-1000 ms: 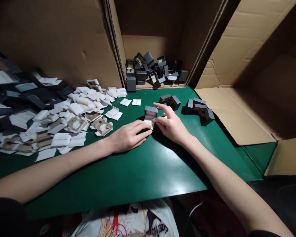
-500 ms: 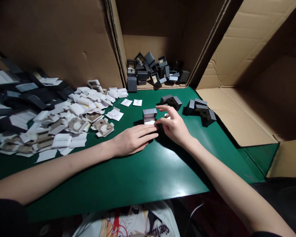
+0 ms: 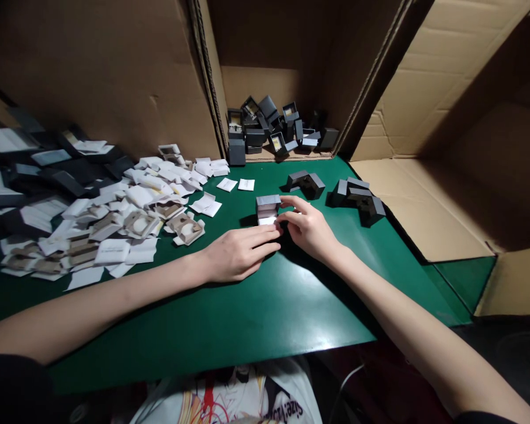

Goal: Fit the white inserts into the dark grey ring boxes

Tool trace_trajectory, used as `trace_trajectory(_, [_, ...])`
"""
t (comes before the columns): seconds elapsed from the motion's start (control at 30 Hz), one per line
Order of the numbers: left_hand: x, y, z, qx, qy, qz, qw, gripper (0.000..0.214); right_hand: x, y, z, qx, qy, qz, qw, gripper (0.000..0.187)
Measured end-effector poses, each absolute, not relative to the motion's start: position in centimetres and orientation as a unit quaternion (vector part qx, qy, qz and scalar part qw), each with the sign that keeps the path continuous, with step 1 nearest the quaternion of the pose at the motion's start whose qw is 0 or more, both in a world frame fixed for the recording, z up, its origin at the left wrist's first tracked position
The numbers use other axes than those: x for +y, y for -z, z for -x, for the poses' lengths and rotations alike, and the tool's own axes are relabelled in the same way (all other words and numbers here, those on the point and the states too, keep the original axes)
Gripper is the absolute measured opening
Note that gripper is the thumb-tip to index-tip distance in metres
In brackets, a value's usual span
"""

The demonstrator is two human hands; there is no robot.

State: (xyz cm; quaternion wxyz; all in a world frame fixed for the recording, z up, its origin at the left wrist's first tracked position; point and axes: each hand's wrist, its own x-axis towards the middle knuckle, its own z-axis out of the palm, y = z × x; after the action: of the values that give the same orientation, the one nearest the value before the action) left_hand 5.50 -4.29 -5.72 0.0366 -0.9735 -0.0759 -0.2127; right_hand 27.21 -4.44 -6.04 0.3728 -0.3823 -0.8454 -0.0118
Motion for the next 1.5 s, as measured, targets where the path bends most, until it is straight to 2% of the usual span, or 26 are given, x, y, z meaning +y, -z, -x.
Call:
trace_trajectory(0.3, [-4.31, 6.05, -5.22, -0.079, 0.204, 0.975, 0.043, 0.031, -4.57, 5.97, -27.28, -0.831, 0.022, 0.402, 0.384, 0.030])
trace_trajectory(0.43, [-4.39, 6.16, -5.25, -0.083, 0.212, 0.973, 0.038, 0.028, -4.69, 6.32, -27.04, -0.842, 0.043, 0.408, 0.350, 0.028])
trace_trajectory(0.63, [-4.50, 6.13, -5.32, -0.092, 0.215, 0.971, 0.039, 0.023, -4.79, 6.31, -26.90, -0.858, 0.139, 0.392, 0.300, 0.025])
trace_trajectory(0.87, [-4.41, 6.22, -5.28, -0.086, 0.215, 0.972, 0.037, 0.022, -4.79, 6.17, -27.38, -0.839, 0.106, 0.381, 0.374, 0.027])
trace_trajectory(1.23, [-4.55, 6.11, -5.31, -0.089, 0.225, 0.970, 0.032, 0.021, -4.86, 6.22, -27.19, -0.855, 0.084, 0.381, 0.342, 0.026])
trace_trajectory(1.5, [-4.48, 6.20, -5.25, -0.087, 0.225, 0.970, 0.027, 0.018, -4.89, 5.72, -27.85, -0.850, 0.044, 0.375, 0.367, 0.028])
